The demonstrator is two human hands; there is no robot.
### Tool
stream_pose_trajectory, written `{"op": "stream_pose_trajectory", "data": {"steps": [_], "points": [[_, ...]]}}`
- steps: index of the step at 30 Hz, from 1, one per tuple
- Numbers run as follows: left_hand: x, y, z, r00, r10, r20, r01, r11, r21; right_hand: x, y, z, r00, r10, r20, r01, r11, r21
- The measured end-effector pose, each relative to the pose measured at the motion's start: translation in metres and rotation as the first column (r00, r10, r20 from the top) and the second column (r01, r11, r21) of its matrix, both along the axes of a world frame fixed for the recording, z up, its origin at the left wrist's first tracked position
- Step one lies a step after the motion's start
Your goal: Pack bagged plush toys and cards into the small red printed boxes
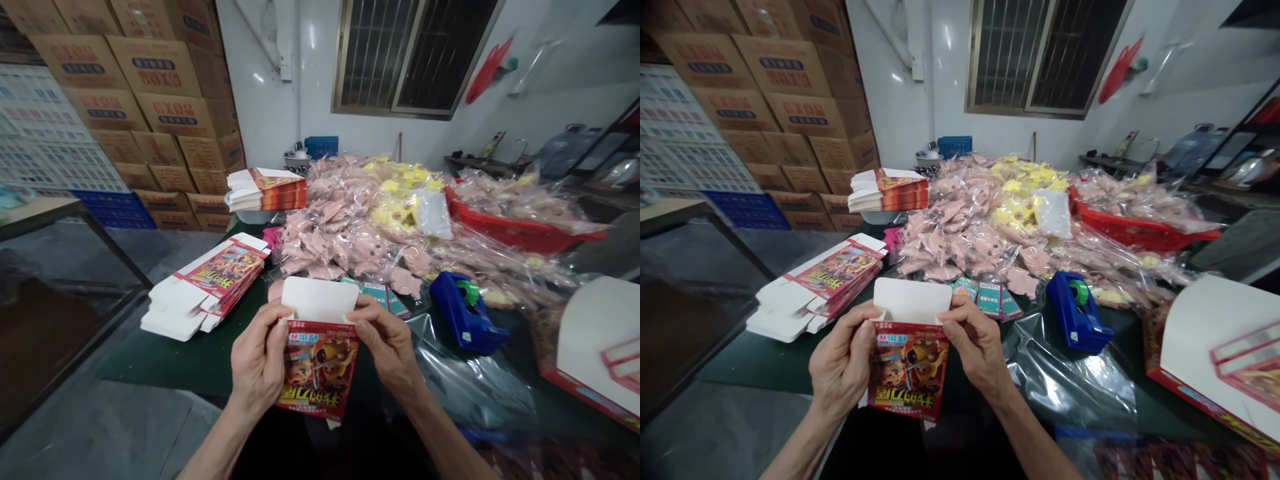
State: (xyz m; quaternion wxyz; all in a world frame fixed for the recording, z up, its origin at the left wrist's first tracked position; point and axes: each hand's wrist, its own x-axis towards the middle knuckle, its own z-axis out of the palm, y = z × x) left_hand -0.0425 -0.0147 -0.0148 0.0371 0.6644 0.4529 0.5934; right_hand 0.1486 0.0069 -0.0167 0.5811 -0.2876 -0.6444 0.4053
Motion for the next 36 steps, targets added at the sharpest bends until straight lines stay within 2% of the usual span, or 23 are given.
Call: {"op": "stream_pose_trajectory", "data": {"steps": [4, 7, 9, 11, 14, 16, 19, 22, 24, 26, 28, 30, 32, 34, 36], "points": [[-0.004, -0.008, 0.000, 0.992, -0.055, 0.114, 0.066, 0.993, -0.094, -0.005, -0.002, 0.002, 0.985, 0.066, -0.160, -0.086, 0.989, -0.120], [-0.005, -0.012, 0.000, 0.958, -0.121, 0.259, 0.157, 0.980, -0.121, -0.003, -0.006, 0.007, 0.992, 0.110, -0.066, -0.118, 0.984, -0.134], [-0.004, -0.011, 0.006, 0.935, -0.149, 0.322, 0.183, 0.980, -0.081, 0.001, -0.007, 0.016, 0.996, 0.090, 0.012, -0.089, 0.994, -0.066], [0.000, -0.006, 0.017, 0.927, -0.183, 0.327, 0.190, 0.982, 0.010, 0.005, -0.004, 0.028, 0.997, 0.003, 0.077, -0.008, 0.998, 0.055], [0.007, 0.012, 0.029, 0.927, -0.265, 0.264, 0.237, 0.962, 0.133, 0.009, 0.008, 0.043, 0.971, -0.166, 0.169, 0.117, 0.957, 0.266], [0.009, 0.025, 0.028, 0.908, -0.325, 0.265, 0.295, 0.944, 0.146, 0.010, 0.017, 0.046, 0.943, -0.249, 0.219, 0.159, 0.919, 0.360], [0.006, 0.037, 0.015, 0.867, -0.370, 0.333, 0.360, 0.928, 0.095, 0.012, 0.023, 0.038, 0.927, -0.221, 0.304, 0.099, 0.924, 0.368], [-0.001, 0.035, 0.006, 0.904, -0.363, 0.227, 0.363, 0.931, 0.041, 0.014, 0.021, 0.029, 0.941, -0.108, 0.322, 0.014, 0.960, 0.281], [-0.004, 0.029, 0.006, 0.895, -0.408, 0.178, 0.412, 0.911, 0.014, 0.014, 0.018, 0.027, 0.951, -0.115, 0.286, 0.045, 0.970, 0.239], [-0.005, 0.023, 0.010, 0.845, -0.483, 0.228, 0.500, 0.866, -0.017, 0.013, 0.016, 0.029, 0.948, -0.154, 0.280, 0.091, 0.970, 0.227], [-0.004, 0.018, 0.016, 0.829, -0.492, 0.264, 0.519, 0.854, -0.038, 0.012, 0.014, 0.033, 0.933, -0.180, 0.311, 0.104, 0.963, 0.248], [-0.003, 0.015, 0.024, 0.863, -0.442, 0.244, 0.470, 0.880, -0.065, 0.012, 0.012, 0.037, 0.913, -0.210, 0.350, 0.111, 0.953, 0.282], [-0.002, 0.012, 0.032, 0.895, -0.386, 0.225, 0.424, 0.892, -0.156, 0.012, 0.009, 0.041, 0.891, -0.238, 0.386, 0.119, 0.944, 0.308], [-0.003, 0.011, 0.038, 0.897, -0.383, 0.220, 0.433, 0.861, -0.267, 0.012, 0.006, 0.044, 0.871, -0.249, 0.423, 0.106, 0.937, 0.334], [-0.003, 0.011, 0.041, 0.898, -0.383, 0.217, 0.436, 0.845, -0.310, 0.012, 0.005, 0.047, 0.857, -0.260, 0.444, 0.091, 0.926, 0.367]]}}
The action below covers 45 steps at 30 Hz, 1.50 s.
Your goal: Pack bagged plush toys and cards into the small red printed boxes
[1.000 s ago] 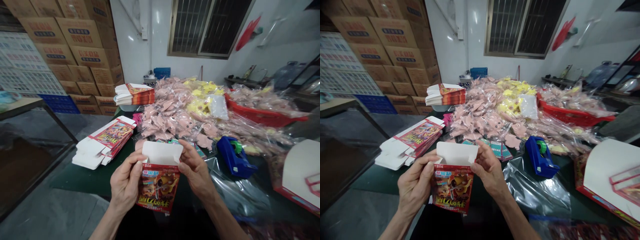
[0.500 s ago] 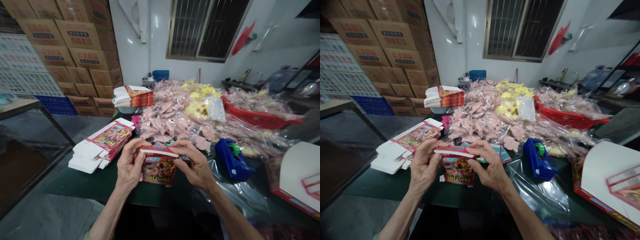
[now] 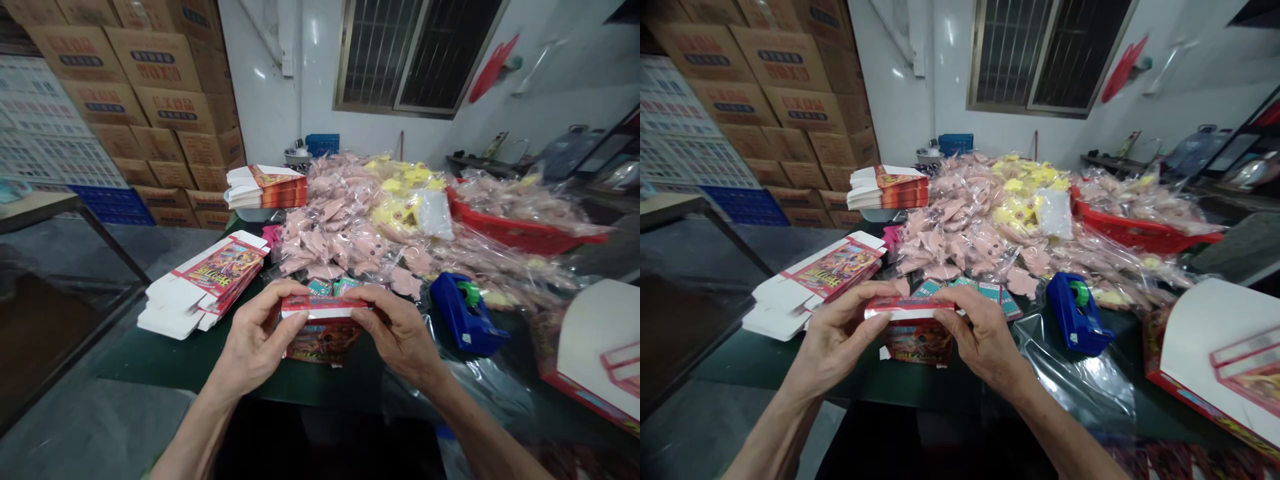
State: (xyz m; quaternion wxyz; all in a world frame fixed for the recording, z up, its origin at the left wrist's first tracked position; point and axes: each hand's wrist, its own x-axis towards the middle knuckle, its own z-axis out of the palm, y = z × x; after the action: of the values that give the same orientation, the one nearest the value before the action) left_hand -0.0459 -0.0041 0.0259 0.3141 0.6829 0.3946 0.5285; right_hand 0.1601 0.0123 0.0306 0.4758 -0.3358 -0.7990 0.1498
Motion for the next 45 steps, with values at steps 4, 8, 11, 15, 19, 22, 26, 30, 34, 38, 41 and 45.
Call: {"op": "stream_pose_trajectory", "data": {"steps": [4, 8, 11, 15, 19, 22, 26, 30, 34, 38, 41, 45], "points": [[0.001, 0.002, 0.000, 1.000, 0.008, 0.028, -0.011, 0.994, 0.109, -0.002, 0.000, 0.004, 1.000, 0.001, 0.029, -0.002, 0.999, 0.032], [0.002, 0.002, -0.003, 0.999, 0.005, -0.053, 0.008, 0.969, 0.245, -0.002, -0.002, 0.003, 0.999, 0.017, -0.031, -0.016, 0.999, 0.033], [0.002, 0.001, -0.008, 0.986, 0.078, -0.148, -0.017, 0.926, 0.377, -0.001, -0.004, -0.004, 0.997, 0.021, -0.078, -0.016, 0.998, 0.063], [0.004, 0.000, -0.019, 0.960, 0.115, -0.254, 0.027, 0.868, 0.496, -0.002, -0.005, -0.021, 0.992, -0.034, -0.122, 0.051, 0.990, 0.131], [0.008, 0.003, -0.031, 0.971, 0.149, -0.189, -0.021, 0.835, 0.550, -0.010, -0.002, -0.040, 0.986, -0.018, -0.165, 0.055, 0.973, 0.223], [0.011, 0.006, -0.041, 0.982, 0.177, -0.069, -0.118, 0.852, 0.511, -0.016, -0.005, -0.048, 0.984, -0.054, -0.169, 0.093, 0.968, 0.233], [0.013, 0.010, -0.049, 0.938, 0.344, 0.052, -0.340, 0.875, 0.344, 0.014, -0.010, -0.047, 0.947, -0.288, -0.138, 0.308, 0.939, 0.155], [0.016, 0.009, -0.050, 0.907, 0.405, 0.119, -0.421, 0.881, 0.216, 0.102, -0.011, -0.045, 0.586, -0.805, -0.092, 0.788, 0.592, -0.168], [0.017, 0.007, -0.053, 0.891, 0.430, 0.144, -0.453, 0.864, 0.220, 0.180, -0.005, -0.048, 0.507, -0.858, 0.083, 0.820, 0.451, -0.352], [0.015, 0.008, -0.057, 0.898, 0.419, 0.130, -0.438, 0.876, 0.201, 0.202, 0.005, -0.047, 0.565, -0.795, 0.222, 0.736, 0.364, -0.571], [0.014, 0.009, -0.057, 0.906, 0.400, 0.140, -0.422, 0.883, 0.206, 0.198, 0.009, -0.042, 0.569, -0.784, 0.249, 0.660, 0.254, -0.707], [0.016, 0.011, -0.056, 0.903, 0.385, 0.189, -0.420, 0.885, 0.202, 0.189, 0.010, -0.043, 0.504, -0.841, 0.195, 0.535, 0.127, -0.835]]}}
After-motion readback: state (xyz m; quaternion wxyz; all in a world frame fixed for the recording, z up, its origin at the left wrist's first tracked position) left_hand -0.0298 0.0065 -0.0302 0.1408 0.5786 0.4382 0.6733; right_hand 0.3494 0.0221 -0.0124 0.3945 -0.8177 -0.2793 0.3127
